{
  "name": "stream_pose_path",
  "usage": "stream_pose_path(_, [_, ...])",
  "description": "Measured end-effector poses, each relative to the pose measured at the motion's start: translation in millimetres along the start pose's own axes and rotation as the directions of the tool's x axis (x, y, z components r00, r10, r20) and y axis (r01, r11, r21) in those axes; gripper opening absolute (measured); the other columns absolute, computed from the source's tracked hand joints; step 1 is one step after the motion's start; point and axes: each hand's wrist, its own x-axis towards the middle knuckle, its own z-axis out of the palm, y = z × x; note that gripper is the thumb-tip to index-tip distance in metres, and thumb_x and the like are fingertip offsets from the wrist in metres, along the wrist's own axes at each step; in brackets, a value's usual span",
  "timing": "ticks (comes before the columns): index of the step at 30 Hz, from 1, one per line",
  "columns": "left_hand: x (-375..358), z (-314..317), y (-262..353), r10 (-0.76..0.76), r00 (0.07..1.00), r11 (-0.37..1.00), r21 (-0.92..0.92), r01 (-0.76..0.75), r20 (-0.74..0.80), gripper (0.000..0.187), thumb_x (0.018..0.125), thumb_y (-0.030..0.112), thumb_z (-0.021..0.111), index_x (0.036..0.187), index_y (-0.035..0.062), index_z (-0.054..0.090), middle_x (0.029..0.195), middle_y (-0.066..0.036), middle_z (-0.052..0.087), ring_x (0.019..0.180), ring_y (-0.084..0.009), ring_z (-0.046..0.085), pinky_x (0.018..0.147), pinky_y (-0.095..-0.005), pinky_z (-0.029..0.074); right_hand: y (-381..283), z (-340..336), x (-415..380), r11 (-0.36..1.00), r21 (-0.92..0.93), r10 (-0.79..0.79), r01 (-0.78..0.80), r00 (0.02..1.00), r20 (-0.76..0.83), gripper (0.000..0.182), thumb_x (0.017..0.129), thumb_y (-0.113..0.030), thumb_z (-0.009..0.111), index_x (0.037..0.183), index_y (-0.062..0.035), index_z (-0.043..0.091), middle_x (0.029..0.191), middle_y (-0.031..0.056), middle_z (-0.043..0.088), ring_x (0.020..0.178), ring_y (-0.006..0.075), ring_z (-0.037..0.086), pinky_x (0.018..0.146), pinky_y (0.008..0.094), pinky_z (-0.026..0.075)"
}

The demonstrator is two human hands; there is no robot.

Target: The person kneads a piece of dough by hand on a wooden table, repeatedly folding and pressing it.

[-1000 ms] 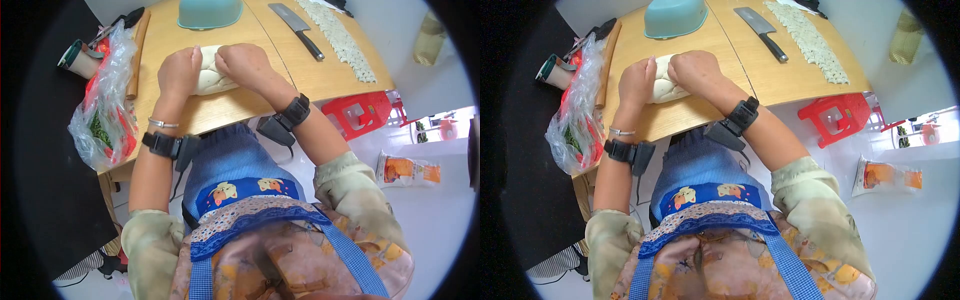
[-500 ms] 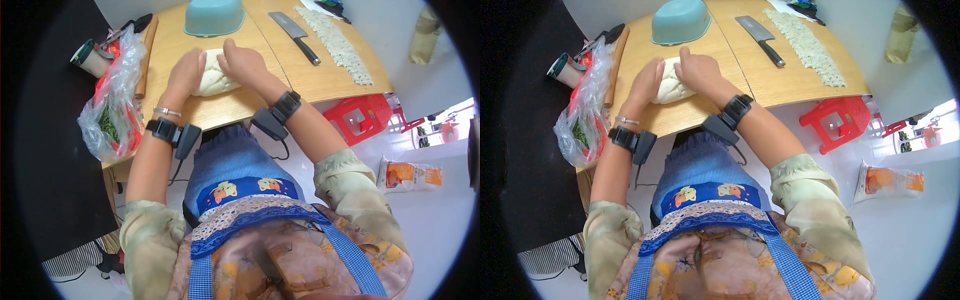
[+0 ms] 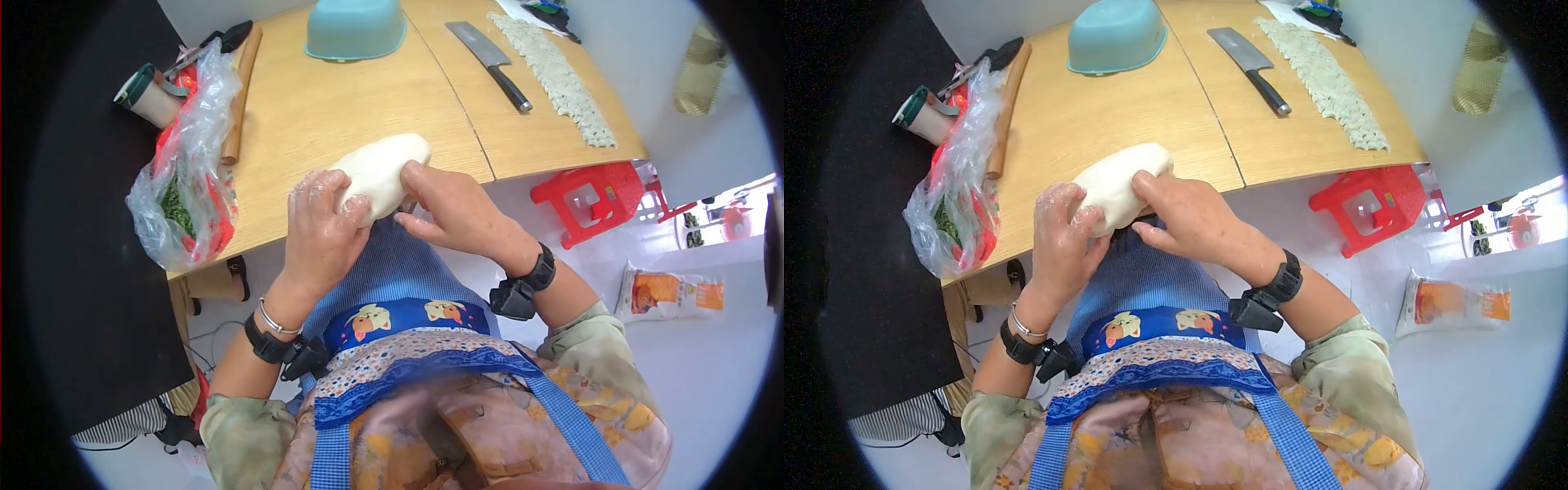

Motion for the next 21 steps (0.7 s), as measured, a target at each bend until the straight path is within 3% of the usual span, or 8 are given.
stream_pose_path(5, [26, 11, -12, -0.077, 0.996, 0.997, -0.013, 0.077, 0.05, 0.043, 0.064, 0.005, 0.079, 0.099, 0.0068, 0.054, 0.109, -0.019, 0.052, 0.105, -0.0424, 0.053, 0.085, -0.0522, 0.043, 0, -2, 25, 0.995, -0.089, 0.034, -0.035, 0.999, -0.006, 0.043, 0.086, -0.028, 0.07, 0.108, -0.0007, 0.046, 0.08, 0.0228, 0.067, 0.077, 0.0432, 0.067, 0.066, 0.0512, 0.053])
stream_pose_path(11, [89, 38, -102, -0.266, 0.963, 0.963, -0.029, 0.267, 0.035, 0.03, 0.079, 0.016, 0.074, 0.102, 0.0047, 0.058, 0.106, -0.021, 0.06, 0.099, -0.0406, 0.06, 0.082, -0.0497, 0.049, 36, 3, 120, 0.974, -0.174, 0.132, -0.143, 0.988, -0.076, 0.041, 0.096, -0.039, 0.056, 0.108, -0.0003, 0.049, 0.078, 0.0219, 0.067, 0.078, 0.0415, 0.068, 0.07, 0.0515, 0.053])
stream_pose_path(13, [112, 37, -127, -0.453, 0.86, 0.889, 0.189, 0.417, 0.235, 0.029, 0.088, 0.027, 0.068, 0.106, 0.0043, 0.063, 0.106, -0.021, 0.068, 0.099, -0.0378, 0.066, 0.083, -0.0501, 0.052, 49, 12, 152, 0.963, -0.224, 0.129, -0.151, 0.985, -0.111, 0.043, 0.097, -0.041, 0.054, 0.109, 0.0001, 0.051, 0.078, 0.0209, 0.068, 0.078, 0.0409, 0.068, 0.072, 0.0517, 0.053])
stream_pose_path(16, [130, 42, -162, -0.44, 0.872, 0.885, 0.264, 0.383, 0.212, 0.035, 0.09, 0.035, 0.066, 0.109, 0.0056, 0.066, 0.108, -0.021, 0.071, 0.101, -0.0371, 0.068, 0.086, -0.0495, 0.052, 57, 27, 181, 0.934, -0.273, 0.198, -0.23, 0.97, -0.139, 0.043, 0.098, -0.041, 0.051, 0.114, -0.0013, 0.057, 0.09, 0.0212, 0.07, 0.088, 0.0395, 0.069, 0.079, 0.0518, 0.054])
stream_pose_path(18, [133, 47, -173, -0.424, 0.883, 0.889, 0.282, 0.362, 0.204, 0.033, 0.092, 0.034, 0.065, 0.11, 0.0062, 0.066, 0.108, -0.021, 0.07, 0.103, -0.0375, 0.067, 0.086, -0.0495, 0.052, 52, 37, 185, 0.873, -0.363, 0.17, -0.324, 0.902, -0.398, 0.044, 0.099, -0.041, 0.05, 0.121, -0.0038, 0.06, 0.106, 0.0207, 0.069, 0.102, 0.0392, 0.067, 0.083, 0.0525, 0.054])
stream_pose_path(19, [132, 47, -178, -0.403, 0.893, 0.893, 0.301, 0.335, 0.202, 0.031, 0.094, 0.033, 0.063, 0.111, 0.0068, 0.067, 0.107, -0.021, 0.07, 0.104, -0.0379, 0.066, 0.087, -0.0494, 0.052, 46, 38, 189, 0.874, -0.368, 0.159, -0.317, 0.903, -0.4, 0.044, 0.099, -0.041, 0.05, 0.121, -0.0038, 0.06, 0.106, 0.0207, 0.069, 0.102, 0.0392, 0.067, 0.083, 0.0525, 0.054])
stream_pose_path(20, [125, 45, -183, -0.405, 0.893, 0.892, 0.3, 0.337, 0.199, 0.031, 0.094, 0.033, 0.063, 0.111, 0.0068, 0.067, 0.107, -0.021, 0.07, 0.104, -0.0379, 0.066, 0.087, -0.0494, 0.052, 39, 44, 187, 0.886, -0.278, 0.293, -0.372, 0.913, -0.285, 0.044, 0.099, -0.042, 0.051, 0.122, -0.0051, 0.061, 0.112, 0.0193, 0.067, 0.106, 0.0387, 0.065, 0.086, 0.0533, 0.053])
stream_pose_path(21, [116, 40, -186, -0.286, 0.919, 0.952, 0.189, 0.241, 0.27, 0.031, 0.096, 0.03, 0.06, 0.115, 0.0065, 0.065, 0.108, -0.021, 0.07, 0.104, -0.0384, 0.066, 0.087, -0.0493, 0.052, 29, 47, 181, 0.879, -0.194, 0.411, -0.435, 0.899, -0.152, 0.044, 0.099, -0.042, 0.053, 0.122, -0.0063, 0.063, 0.118, 0.0179, 0.065, 0.111, 0.0382, 0.062, 0.088, 0.0542, 0.052])
